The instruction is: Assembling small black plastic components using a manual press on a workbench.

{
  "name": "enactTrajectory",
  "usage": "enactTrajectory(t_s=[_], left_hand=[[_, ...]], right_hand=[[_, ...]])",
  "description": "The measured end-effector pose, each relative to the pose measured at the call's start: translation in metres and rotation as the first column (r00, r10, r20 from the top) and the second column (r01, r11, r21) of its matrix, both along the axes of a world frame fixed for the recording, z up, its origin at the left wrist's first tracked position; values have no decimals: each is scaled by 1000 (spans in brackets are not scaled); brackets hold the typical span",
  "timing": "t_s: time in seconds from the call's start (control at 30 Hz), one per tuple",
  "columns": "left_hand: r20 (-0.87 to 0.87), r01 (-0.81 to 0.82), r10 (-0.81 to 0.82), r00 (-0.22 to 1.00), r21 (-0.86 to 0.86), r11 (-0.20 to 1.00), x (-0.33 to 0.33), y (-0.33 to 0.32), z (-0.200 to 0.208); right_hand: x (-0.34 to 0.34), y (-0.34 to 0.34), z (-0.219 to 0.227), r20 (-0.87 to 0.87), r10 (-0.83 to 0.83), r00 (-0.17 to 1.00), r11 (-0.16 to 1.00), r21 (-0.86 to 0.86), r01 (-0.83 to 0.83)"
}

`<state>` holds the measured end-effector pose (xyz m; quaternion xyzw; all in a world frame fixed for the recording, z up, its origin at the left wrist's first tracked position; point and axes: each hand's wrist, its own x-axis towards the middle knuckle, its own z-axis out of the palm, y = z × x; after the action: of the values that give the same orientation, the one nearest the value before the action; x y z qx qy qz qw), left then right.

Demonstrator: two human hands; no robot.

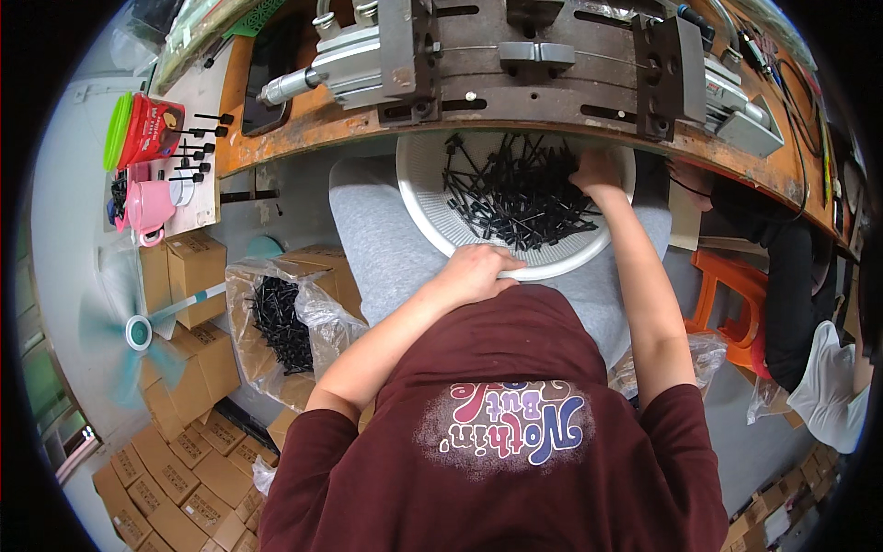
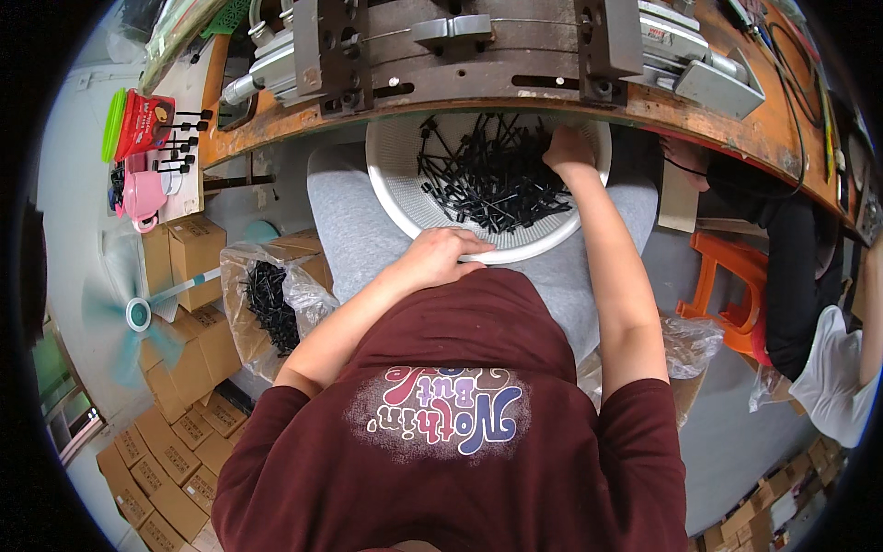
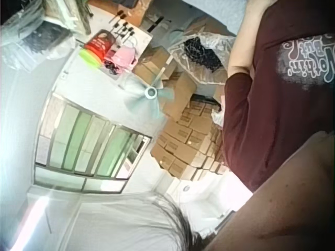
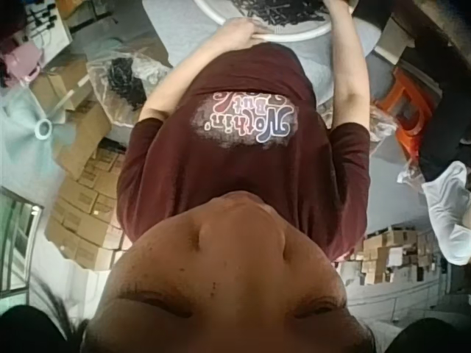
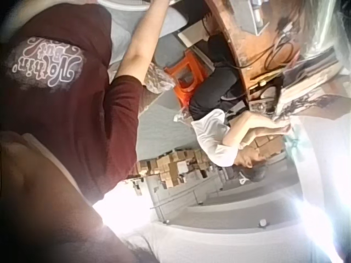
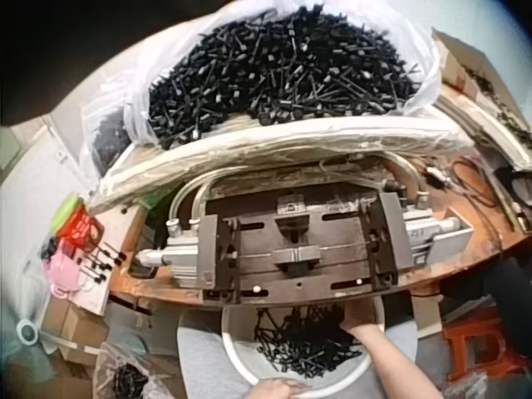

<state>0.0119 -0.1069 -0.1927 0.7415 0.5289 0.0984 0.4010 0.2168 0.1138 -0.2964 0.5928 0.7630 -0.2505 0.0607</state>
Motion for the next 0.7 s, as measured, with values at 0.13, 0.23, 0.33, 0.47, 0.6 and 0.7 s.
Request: enactTrajectory(t_s=[0.13,0.23,0.33,0.47,0.6,0.7], left_hand=[[-18,15,-14,1000,2,1000,1,0,3],[25,-3,2,1000,71,997,-1,-5,-8],[39,-24,21,999,80,997,-2,-5,-10],[164,-280,278,946,-14,960,-2,-10,6],[560,-520,677,479,-440,732,-3,2,44],[631,-424,678,377,-533,732,-4,10,82]], right_hand=[[-5,-4,3,24,-57,998,998,28,56],[-10,-8,7,97,-117,988,987,125,104],[-9,-20,27,30,-139,990,980,145,133],[-6,-69,114,-453,-325,830,913,-378,152],[3,-143,170,-725,-460,512,788,-600,-141],[5,-173,200,-774,-475,419,742,-608,-281]])
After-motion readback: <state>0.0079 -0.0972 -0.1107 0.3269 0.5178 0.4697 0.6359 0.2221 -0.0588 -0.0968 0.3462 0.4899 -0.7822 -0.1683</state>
